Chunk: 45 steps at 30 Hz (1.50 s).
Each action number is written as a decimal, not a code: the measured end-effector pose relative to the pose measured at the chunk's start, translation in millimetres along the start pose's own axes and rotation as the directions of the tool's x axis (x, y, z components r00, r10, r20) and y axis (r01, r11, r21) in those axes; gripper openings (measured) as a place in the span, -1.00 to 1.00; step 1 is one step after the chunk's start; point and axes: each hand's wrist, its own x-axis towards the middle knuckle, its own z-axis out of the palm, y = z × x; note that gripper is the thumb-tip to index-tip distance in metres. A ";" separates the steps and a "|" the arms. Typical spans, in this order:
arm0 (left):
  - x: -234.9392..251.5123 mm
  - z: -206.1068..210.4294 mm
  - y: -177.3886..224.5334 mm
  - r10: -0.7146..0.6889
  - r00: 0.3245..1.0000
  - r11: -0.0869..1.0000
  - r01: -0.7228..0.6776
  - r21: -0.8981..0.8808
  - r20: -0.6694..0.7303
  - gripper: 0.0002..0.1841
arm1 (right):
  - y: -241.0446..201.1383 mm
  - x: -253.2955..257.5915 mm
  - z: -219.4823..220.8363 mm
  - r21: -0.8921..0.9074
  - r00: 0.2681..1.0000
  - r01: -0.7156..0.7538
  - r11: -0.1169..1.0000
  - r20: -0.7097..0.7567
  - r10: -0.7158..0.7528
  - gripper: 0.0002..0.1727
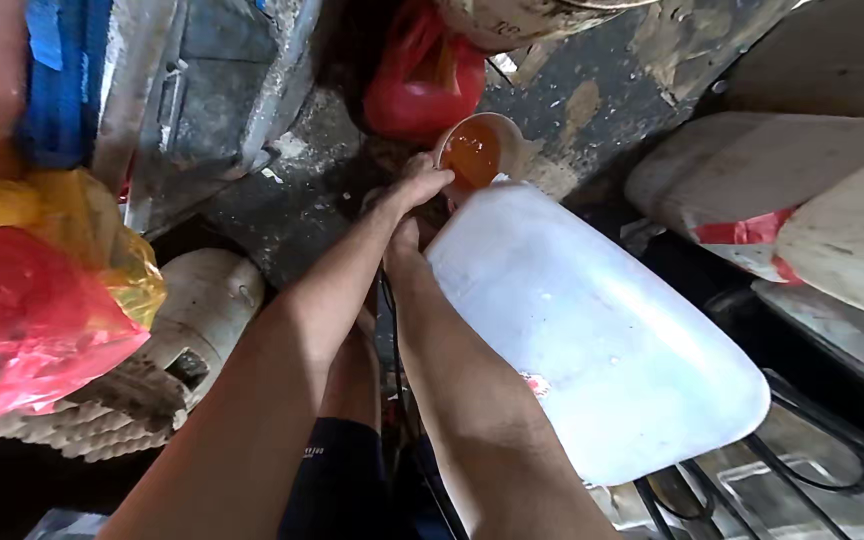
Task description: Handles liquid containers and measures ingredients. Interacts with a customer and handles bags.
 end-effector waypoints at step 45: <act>-209.5 -10.6 113.4 0.298 0.940 0.920 -0.235 0.315 -0.169 -0.46 | -45.0 -256.5 -143.4 0.159 0.990 -0.085 0.984 -0.099 0.102 -0.65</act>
